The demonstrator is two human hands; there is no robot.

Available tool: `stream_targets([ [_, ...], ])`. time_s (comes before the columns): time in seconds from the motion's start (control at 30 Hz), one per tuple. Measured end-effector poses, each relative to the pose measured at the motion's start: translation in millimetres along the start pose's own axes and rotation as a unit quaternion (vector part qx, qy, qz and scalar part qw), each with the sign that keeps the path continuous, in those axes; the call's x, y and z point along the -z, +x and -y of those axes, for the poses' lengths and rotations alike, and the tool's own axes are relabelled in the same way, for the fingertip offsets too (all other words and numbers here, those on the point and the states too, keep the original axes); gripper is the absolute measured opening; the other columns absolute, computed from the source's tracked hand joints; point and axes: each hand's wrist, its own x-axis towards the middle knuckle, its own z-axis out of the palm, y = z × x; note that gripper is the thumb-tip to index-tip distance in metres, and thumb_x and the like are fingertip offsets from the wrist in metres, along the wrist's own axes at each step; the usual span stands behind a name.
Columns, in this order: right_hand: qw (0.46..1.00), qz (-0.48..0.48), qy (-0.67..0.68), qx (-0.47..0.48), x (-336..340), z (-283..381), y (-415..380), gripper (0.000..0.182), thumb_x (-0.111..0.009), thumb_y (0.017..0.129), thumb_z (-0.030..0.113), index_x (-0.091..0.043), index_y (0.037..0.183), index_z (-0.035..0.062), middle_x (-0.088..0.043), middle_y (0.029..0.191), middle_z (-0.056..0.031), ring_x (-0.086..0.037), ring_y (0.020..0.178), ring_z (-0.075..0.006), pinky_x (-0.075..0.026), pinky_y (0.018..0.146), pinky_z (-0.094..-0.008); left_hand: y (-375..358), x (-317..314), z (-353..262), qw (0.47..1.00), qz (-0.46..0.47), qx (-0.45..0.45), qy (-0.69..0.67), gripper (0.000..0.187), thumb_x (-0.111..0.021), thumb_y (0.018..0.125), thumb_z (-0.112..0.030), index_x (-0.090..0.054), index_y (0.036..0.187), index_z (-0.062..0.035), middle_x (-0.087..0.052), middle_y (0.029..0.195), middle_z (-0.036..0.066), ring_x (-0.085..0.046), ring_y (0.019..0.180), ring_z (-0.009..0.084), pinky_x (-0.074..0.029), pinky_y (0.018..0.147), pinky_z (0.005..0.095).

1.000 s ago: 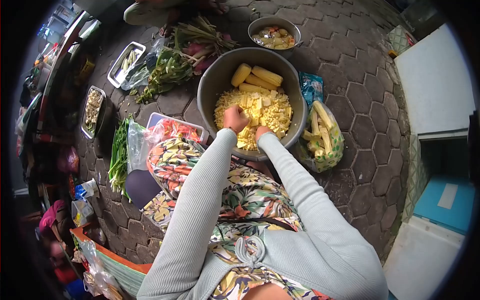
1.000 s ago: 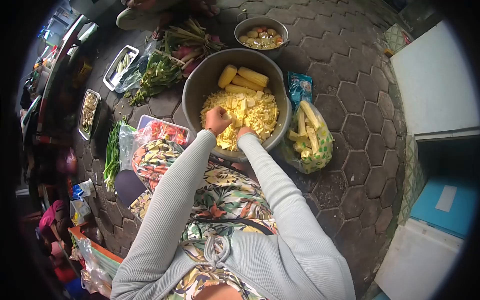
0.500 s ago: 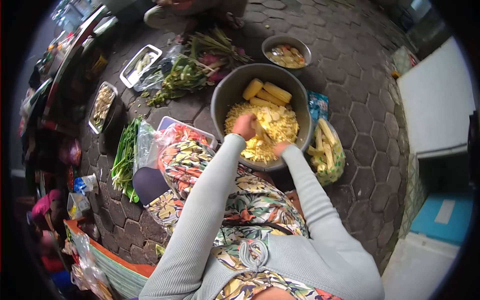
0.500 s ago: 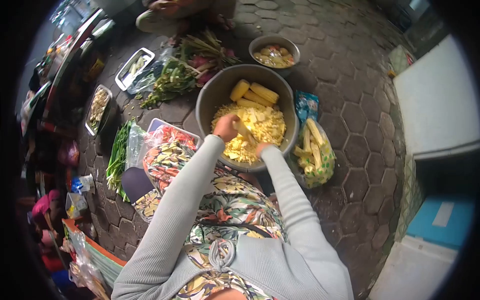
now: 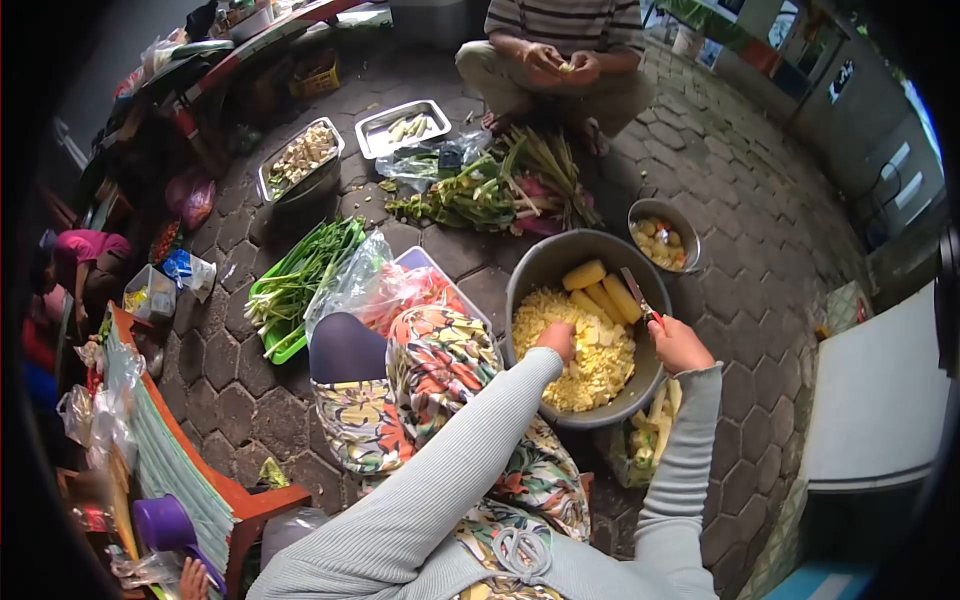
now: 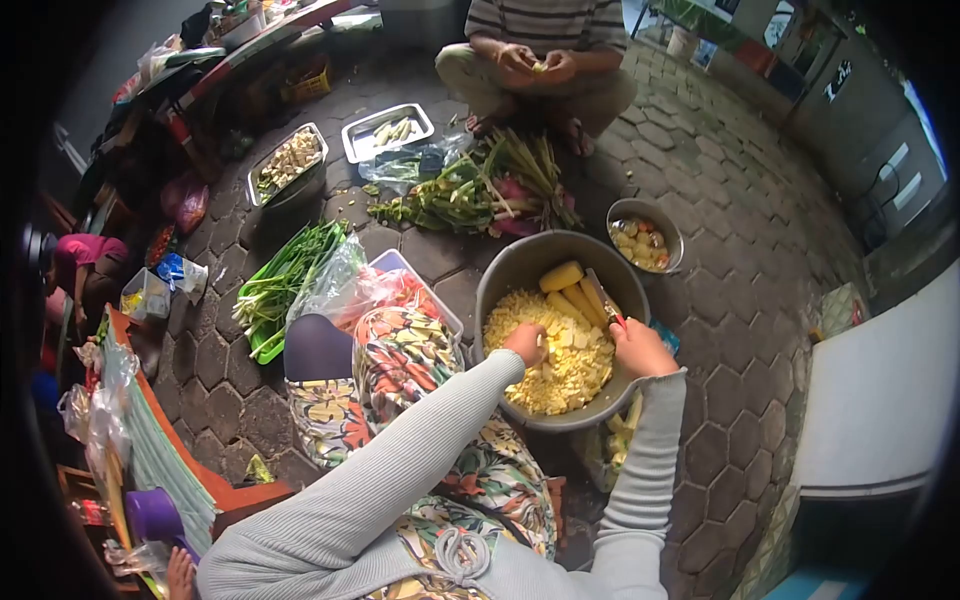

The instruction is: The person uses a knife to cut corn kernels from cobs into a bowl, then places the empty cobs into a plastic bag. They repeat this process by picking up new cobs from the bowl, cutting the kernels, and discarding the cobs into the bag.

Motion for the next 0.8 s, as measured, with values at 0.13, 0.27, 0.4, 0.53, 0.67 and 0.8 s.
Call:
stream_targets([
  [0.13,0.998,0.025,0.052,0.006,-22.2,2.3,-12.8,0.031,-0.042,0.086,0.026,-0.053,0.094,-0.002,-0.057,0.088,-0.0227,-0.054,0.085,-0.0358,-0.042,0.073,-0.0383,5.7,-0.2,5.6,0.999,-0.028,0.027,-0.016,0.029,-0.061,0.064,-0.008,-0.057,0.092,-0.0015,-0.056,0.093,0.021,-0.054,0.091,0.033,-0.043,0.078,0.0367],
  [0.27,0.972,0.04,0.228,-0.027,-104.3,-47.7,-17.9,0.02,-0.039,0.089,0.027,-0.045,0.081,0.0098,-0.034,0.047,0.0035,-0.027,0.032,-0.0072,-0.022,0.03,-0.0252,8.6,-6.9,11.3,0.999,-0.027,0.019,-0.017,0.029,-0.062,0.061,-0.009,-0.058,0.089,-0.0003,-0.058,0.084,0.021,-0.057,0.084,0.0335,-0.045,0.074,0.0357],
  [0.4,0.92,0.072,0.341,-0.18,-124.8,-30.3,-42.8,0.024,-0.038,0.089,0.03,-0.043,0.077,0.0091,-0.036,0.045,0.0013,-0.031,0.03,-0.0107,-0.025,0.028,-0.0274,17.5,-15.4,21.2,0.999,-0.031,-0.026,-0.024,0.031,-0.067,0.056,-0.01,-0.057,0.084,-0.001,-0.058,0.082,0.021,-0.057,0.08,0.0343,-0.046,0.071,0.0376],
  [0.53,0.965,-0.094,0.228,-0.09,-202.2,-81.7,-27.8,0.03,-0.036,0.088,0.032,-0.044,0.073,0.0069,-0.041,0.043,-0.0034,-0.04,0.028,-0.0152,-0.03,0.029,-0.0309,24.3,-29.4,30.7,0.996,-0.066,-0.055,-0.03,0.035,-0.073,0.049,-0.013,-0.058,0.079,-0.0022,-0.059,0.078,0.02,-0.057,0.073,0.034,-0.047,0.067,0.0377],
  [0.67,0.97,-0.127,0.148,-0.147,-200.7,-55.7,-30.8,0.031,-0.038,0.086,0.031,-0.048,0.084,0.0014,-0.054,0.075,-0.0259,-0.051,0.076,-0.0432,-0.038,0.064,-0.0492,22.1,-18.8,29.2,0.996,-0.062,-0.057,-0.042,0.035,-0.073,0.05,-0.012,-0.059,0.08,0.0002,-0.06,0.076,0.017,-0.059,0.072,0.028,-0.047,0.067,0.0335],
  [0.8,0.975,-0.137,0.102,-0.141,-221.8,-48.5,-21.3,0.028,-0.039,0.086,0.029,-0.045,0.087,0.0016,-0.055,0.071,-0.0265,-0.052,0.07,-0.0445,-0.038,0.062,-0.0516,25.2,-22.7,36.0,0.996,-0.051,-0.068,-0.032,0.039,-0.076,0.051,-0.013,-0.06,0.083,0.0025,-0.061,0.076,0.013,-0.06,0.069,0.0196,-0.047,0.065,0.0293],
])
